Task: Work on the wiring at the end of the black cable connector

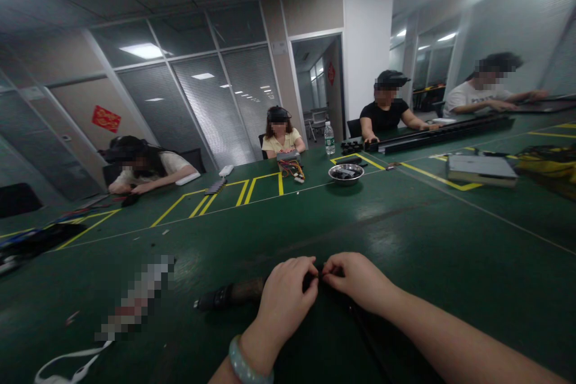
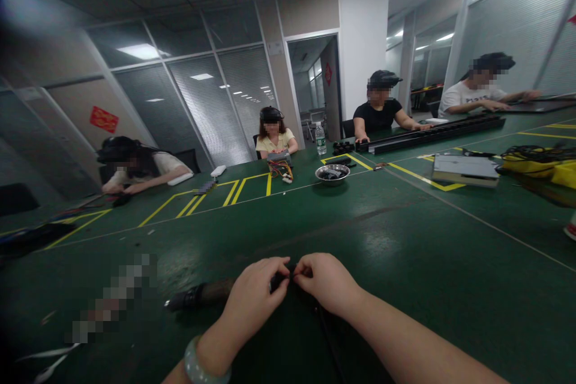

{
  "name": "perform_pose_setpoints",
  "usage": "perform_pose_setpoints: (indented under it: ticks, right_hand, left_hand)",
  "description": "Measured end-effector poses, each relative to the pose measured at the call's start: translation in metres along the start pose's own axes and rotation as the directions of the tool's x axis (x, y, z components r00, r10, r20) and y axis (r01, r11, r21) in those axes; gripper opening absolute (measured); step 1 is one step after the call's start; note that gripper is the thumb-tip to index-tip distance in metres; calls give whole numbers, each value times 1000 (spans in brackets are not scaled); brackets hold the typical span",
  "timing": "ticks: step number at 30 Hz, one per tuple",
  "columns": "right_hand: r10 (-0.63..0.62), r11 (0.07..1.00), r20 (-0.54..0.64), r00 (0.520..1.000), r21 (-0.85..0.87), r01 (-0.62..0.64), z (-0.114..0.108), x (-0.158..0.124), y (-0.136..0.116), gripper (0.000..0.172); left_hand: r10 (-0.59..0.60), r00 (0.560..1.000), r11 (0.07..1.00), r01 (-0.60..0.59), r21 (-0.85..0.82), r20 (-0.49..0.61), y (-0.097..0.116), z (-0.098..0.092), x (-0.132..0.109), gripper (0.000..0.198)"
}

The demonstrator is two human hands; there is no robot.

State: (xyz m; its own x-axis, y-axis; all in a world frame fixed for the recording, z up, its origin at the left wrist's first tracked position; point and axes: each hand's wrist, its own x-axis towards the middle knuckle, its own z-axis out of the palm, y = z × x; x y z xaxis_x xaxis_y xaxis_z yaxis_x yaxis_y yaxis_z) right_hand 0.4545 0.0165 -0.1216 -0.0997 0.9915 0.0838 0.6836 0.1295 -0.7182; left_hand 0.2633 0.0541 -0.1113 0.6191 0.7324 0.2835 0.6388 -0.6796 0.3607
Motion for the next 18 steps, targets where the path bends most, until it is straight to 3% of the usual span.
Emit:
perform_pose_setpoints:
  ticks: [18]
  right_hand:
    - [-5, 1000, -13, 1000, 20, 6, 0, 0, 1, 13]
  left_hand:
    - [-46, 999, 999, 46, -2, 0, 4, -1, 0, 14]
